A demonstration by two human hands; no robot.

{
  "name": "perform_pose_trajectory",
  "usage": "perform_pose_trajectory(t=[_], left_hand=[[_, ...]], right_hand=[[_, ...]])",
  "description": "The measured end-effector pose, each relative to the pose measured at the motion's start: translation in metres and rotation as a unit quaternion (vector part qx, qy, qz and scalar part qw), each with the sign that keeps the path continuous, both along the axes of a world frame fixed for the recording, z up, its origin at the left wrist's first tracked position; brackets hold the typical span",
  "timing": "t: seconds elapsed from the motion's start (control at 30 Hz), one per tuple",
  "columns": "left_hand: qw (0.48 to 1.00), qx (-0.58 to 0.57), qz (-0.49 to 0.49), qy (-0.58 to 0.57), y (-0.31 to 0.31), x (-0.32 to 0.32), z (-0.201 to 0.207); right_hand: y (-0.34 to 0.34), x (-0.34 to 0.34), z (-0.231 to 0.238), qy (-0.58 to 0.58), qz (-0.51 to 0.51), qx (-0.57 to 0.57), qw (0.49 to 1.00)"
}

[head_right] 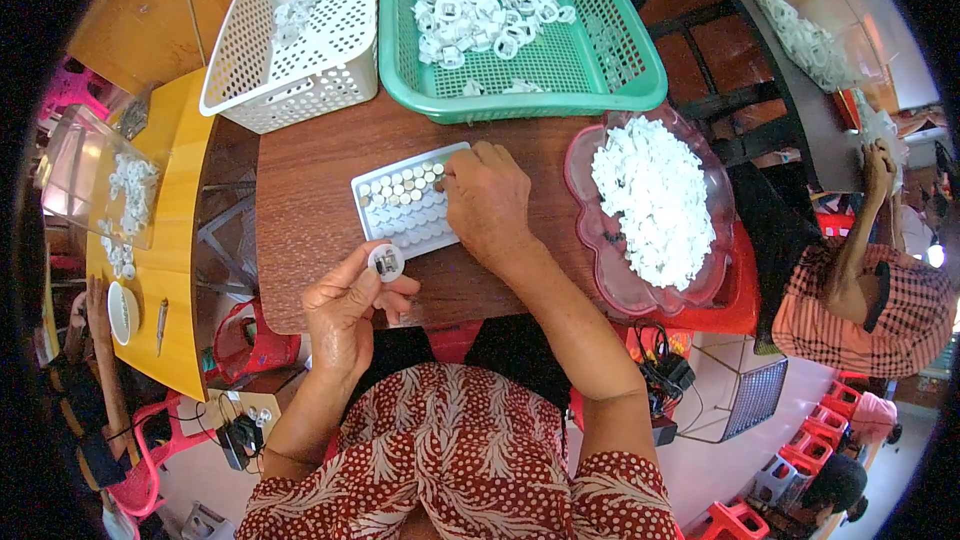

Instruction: The person inserts small white components into circular plastic housings by hand at a workbench.

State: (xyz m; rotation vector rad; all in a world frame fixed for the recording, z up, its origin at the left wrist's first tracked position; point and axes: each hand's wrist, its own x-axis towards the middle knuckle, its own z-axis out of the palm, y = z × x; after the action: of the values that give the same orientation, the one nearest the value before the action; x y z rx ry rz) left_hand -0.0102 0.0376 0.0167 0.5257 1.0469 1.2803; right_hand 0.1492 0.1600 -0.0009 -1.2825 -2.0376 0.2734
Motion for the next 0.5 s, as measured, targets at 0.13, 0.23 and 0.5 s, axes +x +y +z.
perform_pose_trajectory(t=[0.13,0.23,0.5], left_hand=[[1.000,-0.009,0.001,-0.012,0.001,-0.001,0.001],[1.000,-0.010,-0.011,-0.020,-0.001,-0.002,-0.001],[0.999,-0.009,-0.014,-0.048,0.002,-0.006,0.001]], right_hand=[[0.004,0.001,0.003,0.052,0.024,-0.068,0.996],[0.000,0.003,-0.002,0.038,0.027,-0.025,0.999],[-0.033,0.001,0.013,0.036,0.058,0.062,0.996]])
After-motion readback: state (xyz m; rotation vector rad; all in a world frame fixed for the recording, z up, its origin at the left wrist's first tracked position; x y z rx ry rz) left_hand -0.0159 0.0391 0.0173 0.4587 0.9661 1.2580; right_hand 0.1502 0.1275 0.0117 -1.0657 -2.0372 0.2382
